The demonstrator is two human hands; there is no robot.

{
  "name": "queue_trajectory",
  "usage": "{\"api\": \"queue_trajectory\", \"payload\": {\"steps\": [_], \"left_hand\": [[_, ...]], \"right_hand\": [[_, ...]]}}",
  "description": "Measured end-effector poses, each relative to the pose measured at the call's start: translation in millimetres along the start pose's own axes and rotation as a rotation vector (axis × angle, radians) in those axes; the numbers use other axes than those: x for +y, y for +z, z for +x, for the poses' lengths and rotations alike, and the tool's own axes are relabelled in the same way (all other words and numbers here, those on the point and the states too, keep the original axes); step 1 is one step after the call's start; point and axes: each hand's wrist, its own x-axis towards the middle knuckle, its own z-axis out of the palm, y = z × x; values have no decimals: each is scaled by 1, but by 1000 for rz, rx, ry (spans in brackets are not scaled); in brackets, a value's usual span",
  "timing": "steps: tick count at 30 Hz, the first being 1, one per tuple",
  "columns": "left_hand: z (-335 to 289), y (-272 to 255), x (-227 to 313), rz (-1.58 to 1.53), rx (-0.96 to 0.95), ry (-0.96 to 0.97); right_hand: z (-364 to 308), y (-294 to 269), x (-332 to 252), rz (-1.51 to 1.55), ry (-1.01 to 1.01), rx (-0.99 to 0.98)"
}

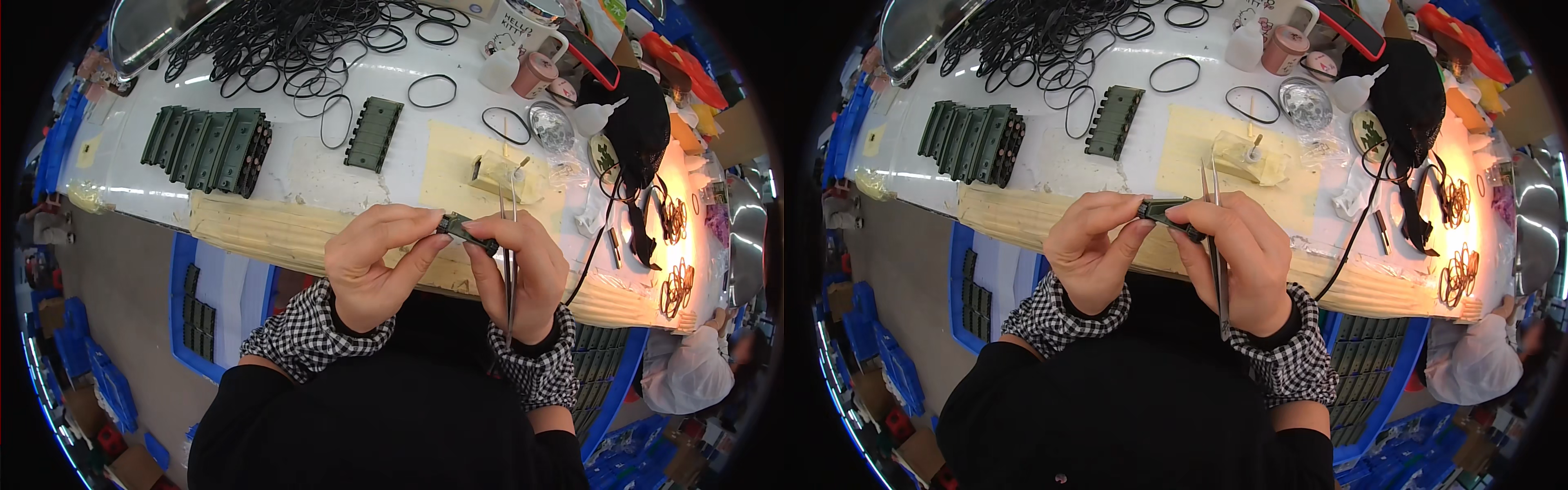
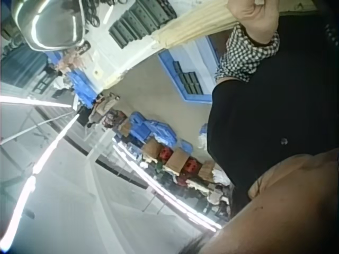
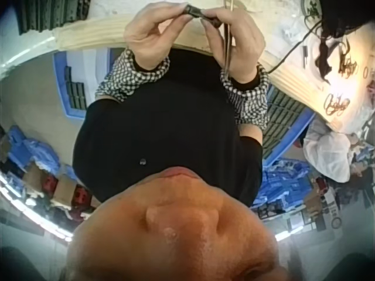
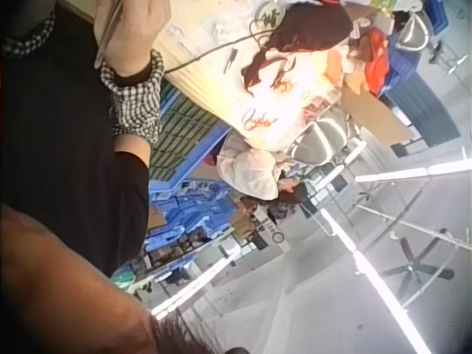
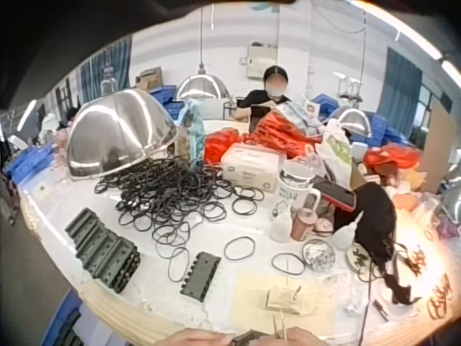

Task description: Assembling small toy components using tweezers and manual handling.

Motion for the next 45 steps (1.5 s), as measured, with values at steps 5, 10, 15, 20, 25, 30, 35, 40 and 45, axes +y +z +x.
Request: {"api": "queue_trajectory", "payload": {"steps": [5, 10, 15, 20, 25, 30, 35, 40, 45], "left_hand": [[9, -3, 4, -185, -49, -154], [13, -14, 1, -471, -143, -488], [22, -28, 8, -770, -209, -918], [15, -48, 1, -846, -449, -1108], [13, -68, 3, -778, -275, -1053], [28, -94, 22, -163, 27, -658], [43, -130, 8, 995, 91, -46], [37, -109, -2, 1190, -28, -18], [34, -105, -24, 1388, -34, 42]], "right_hand": [[-3, 5, 9, 130, 48, 34], [-4, 3, 5, 0, 46, -44], [-2, 8, 2, -302, -305, -30], [-5, 18, -8, -381, -567, -291], [-6, 21, -19, -219, -493, -289], [-10, -7, -19, -275, -168, -71], [0, -20, 12, -357, -44, 152], [15, -39, 43, -569, 40, 181], [30, -33, 52, -543, 14, 50]]}}
